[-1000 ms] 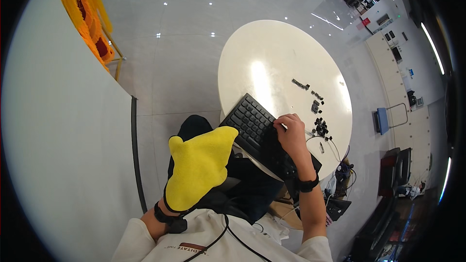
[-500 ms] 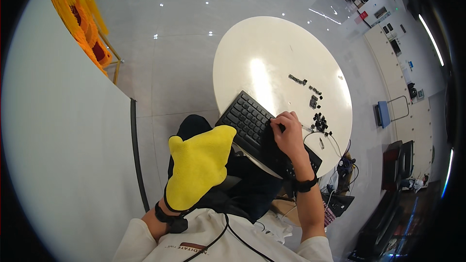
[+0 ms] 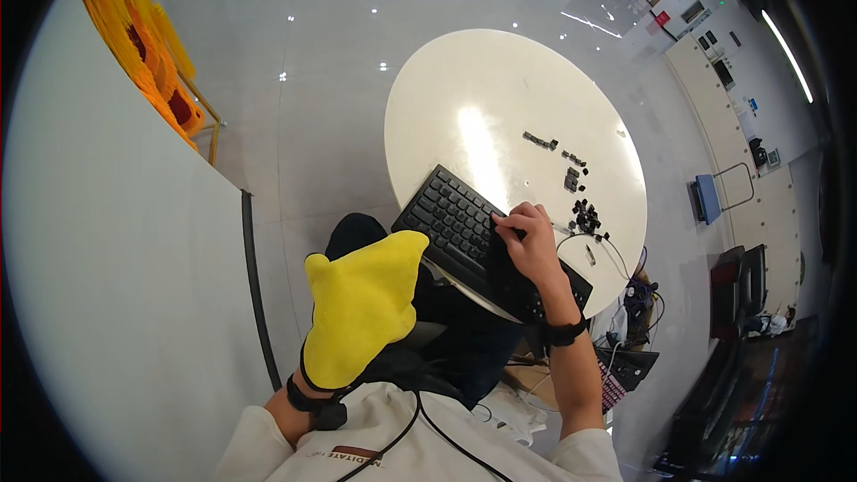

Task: Replace or clean keycaps on a computer keyboard.

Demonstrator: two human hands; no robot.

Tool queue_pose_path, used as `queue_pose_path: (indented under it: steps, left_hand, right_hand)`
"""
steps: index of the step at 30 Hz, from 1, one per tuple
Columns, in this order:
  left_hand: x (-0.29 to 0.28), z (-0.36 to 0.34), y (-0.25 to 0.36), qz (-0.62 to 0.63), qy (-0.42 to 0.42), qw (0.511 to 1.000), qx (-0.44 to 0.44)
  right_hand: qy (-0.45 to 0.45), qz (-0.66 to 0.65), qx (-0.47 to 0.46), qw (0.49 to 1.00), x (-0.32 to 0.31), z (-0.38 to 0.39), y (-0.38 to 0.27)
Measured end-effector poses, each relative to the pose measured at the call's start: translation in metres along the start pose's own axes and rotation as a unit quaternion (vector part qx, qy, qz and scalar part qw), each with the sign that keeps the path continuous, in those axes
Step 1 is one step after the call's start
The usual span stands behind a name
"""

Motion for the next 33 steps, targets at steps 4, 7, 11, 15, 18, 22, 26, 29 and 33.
queue_pose_path:
  steps: [4, 7, 11, 15, 18, 22, 26, 29, 33]
  left_hand:
    - [-0.004, 0.000, 0.004, 0.005, 0.002, 1.000, 0.003]
    - [-0.012, 0.002, 0.007, 0.009, 0.005, 1.000, -0.007]
    - [-0.022, 0.001, 0.008, 0.021, 0.009, 1.000, -0.017]
    - [-0.029, -0.002, 0.011, 0.020, 0.016, 1.000, -0.018]
    - [-0.034, -0.004, 0.009, -0.007, 0.016, 1.000, -0.025]
    - [-0.035, -0.003, 0.004, -0.022, 0.011, 0.999, -0.025]
    - [-0.038, -0.001, 0.000, -0.033, 0.006, 0.999, -0.023]
    - [-0.050, 0.003, -0.003, -0.057, 0.009, 0.997, -0.043]
    - [-0.056, 0.004, -0.007, -0.075, 0.007, 0.996, -0.053]
  right_hand:
    - [0.026, -0.001, -0.042, 0.999, -0.005, 0.004, -0.003]
    - [0.041, -0.013, -0.070, 0.997, -0.005, 0.001, -0.008]
    - [0.082, -0.065, -0.006, 0.995, -0.013, -0.009, 0.007]
    - [0.043, 0.007, 0.060, 0.997, -0.031, -0.029, 0.049]
    - [0.041, 0.105, 0.018, 0.993, -0.032, -0.062, 0.086]
    - [0.043, 0.168, 0.036, 0.984, -0.035, -0.099, 0.114]
    - [0.038, 0.183, 0.016, 0.982, -0.031, -0.113, 0.144]
    - [0.030, 0.147, 0.036, 0.988, -0.010, -0.135, 0.155]
    - [0.024, 0.133, 0.042, 0.990, 0.000, -0.146, 0.160]
Point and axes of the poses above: each hand's wrist, its own z-axis away from the middle knuckle, its own x-axis out of the palm, y = z × x, the point moved 1 cm from there along -z, towards the middle knuckle, and after that the axes turned 11 degrees about -x, right-handed, at the moved point
